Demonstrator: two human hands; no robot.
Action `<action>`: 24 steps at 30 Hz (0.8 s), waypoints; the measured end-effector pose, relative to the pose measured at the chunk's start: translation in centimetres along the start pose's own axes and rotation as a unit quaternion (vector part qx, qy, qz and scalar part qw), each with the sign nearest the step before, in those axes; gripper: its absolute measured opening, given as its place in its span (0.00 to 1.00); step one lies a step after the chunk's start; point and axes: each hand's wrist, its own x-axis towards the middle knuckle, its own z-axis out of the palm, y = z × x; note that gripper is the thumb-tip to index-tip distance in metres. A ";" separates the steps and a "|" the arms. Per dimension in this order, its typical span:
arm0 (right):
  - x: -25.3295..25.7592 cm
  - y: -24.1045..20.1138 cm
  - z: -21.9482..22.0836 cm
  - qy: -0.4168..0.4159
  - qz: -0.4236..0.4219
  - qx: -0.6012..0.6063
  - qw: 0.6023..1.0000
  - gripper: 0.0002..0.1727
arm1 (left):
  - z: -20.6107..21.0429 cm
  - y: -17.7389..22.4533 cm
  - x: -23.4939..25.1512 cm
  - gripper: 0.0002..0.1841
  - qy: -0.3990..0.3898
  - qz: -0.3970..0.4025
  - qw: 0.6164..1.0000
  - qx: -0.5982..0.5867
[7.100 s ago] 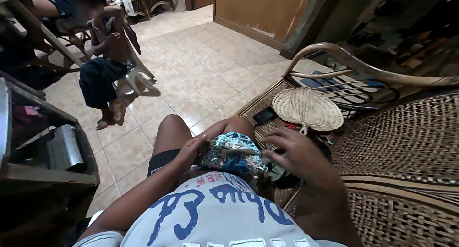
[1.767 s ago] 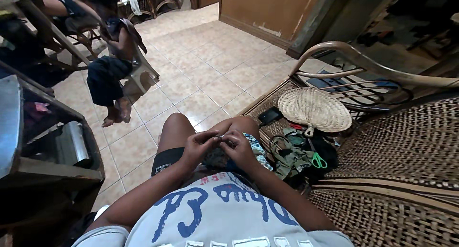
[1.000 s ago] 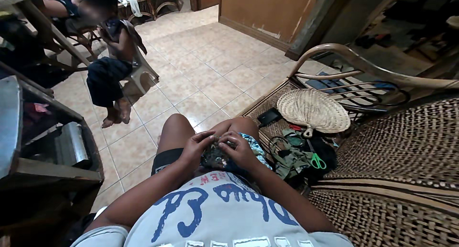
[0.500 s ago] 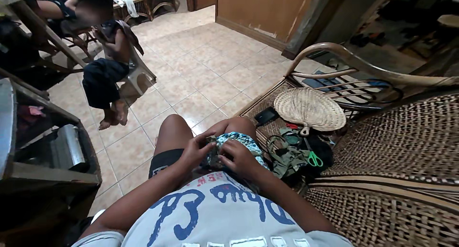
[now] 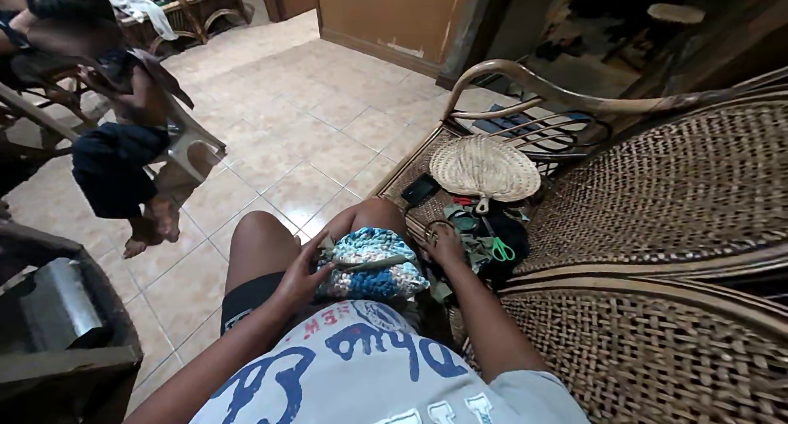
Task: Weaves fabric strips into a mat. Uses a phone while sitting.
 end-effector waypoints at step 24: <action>11.3 8.2 -5.2 0.010 0.111 -0.050 0.992 0.31 | 1.3 0.7 3.9 0.28 -0.069 -0.058 0.996 -0.015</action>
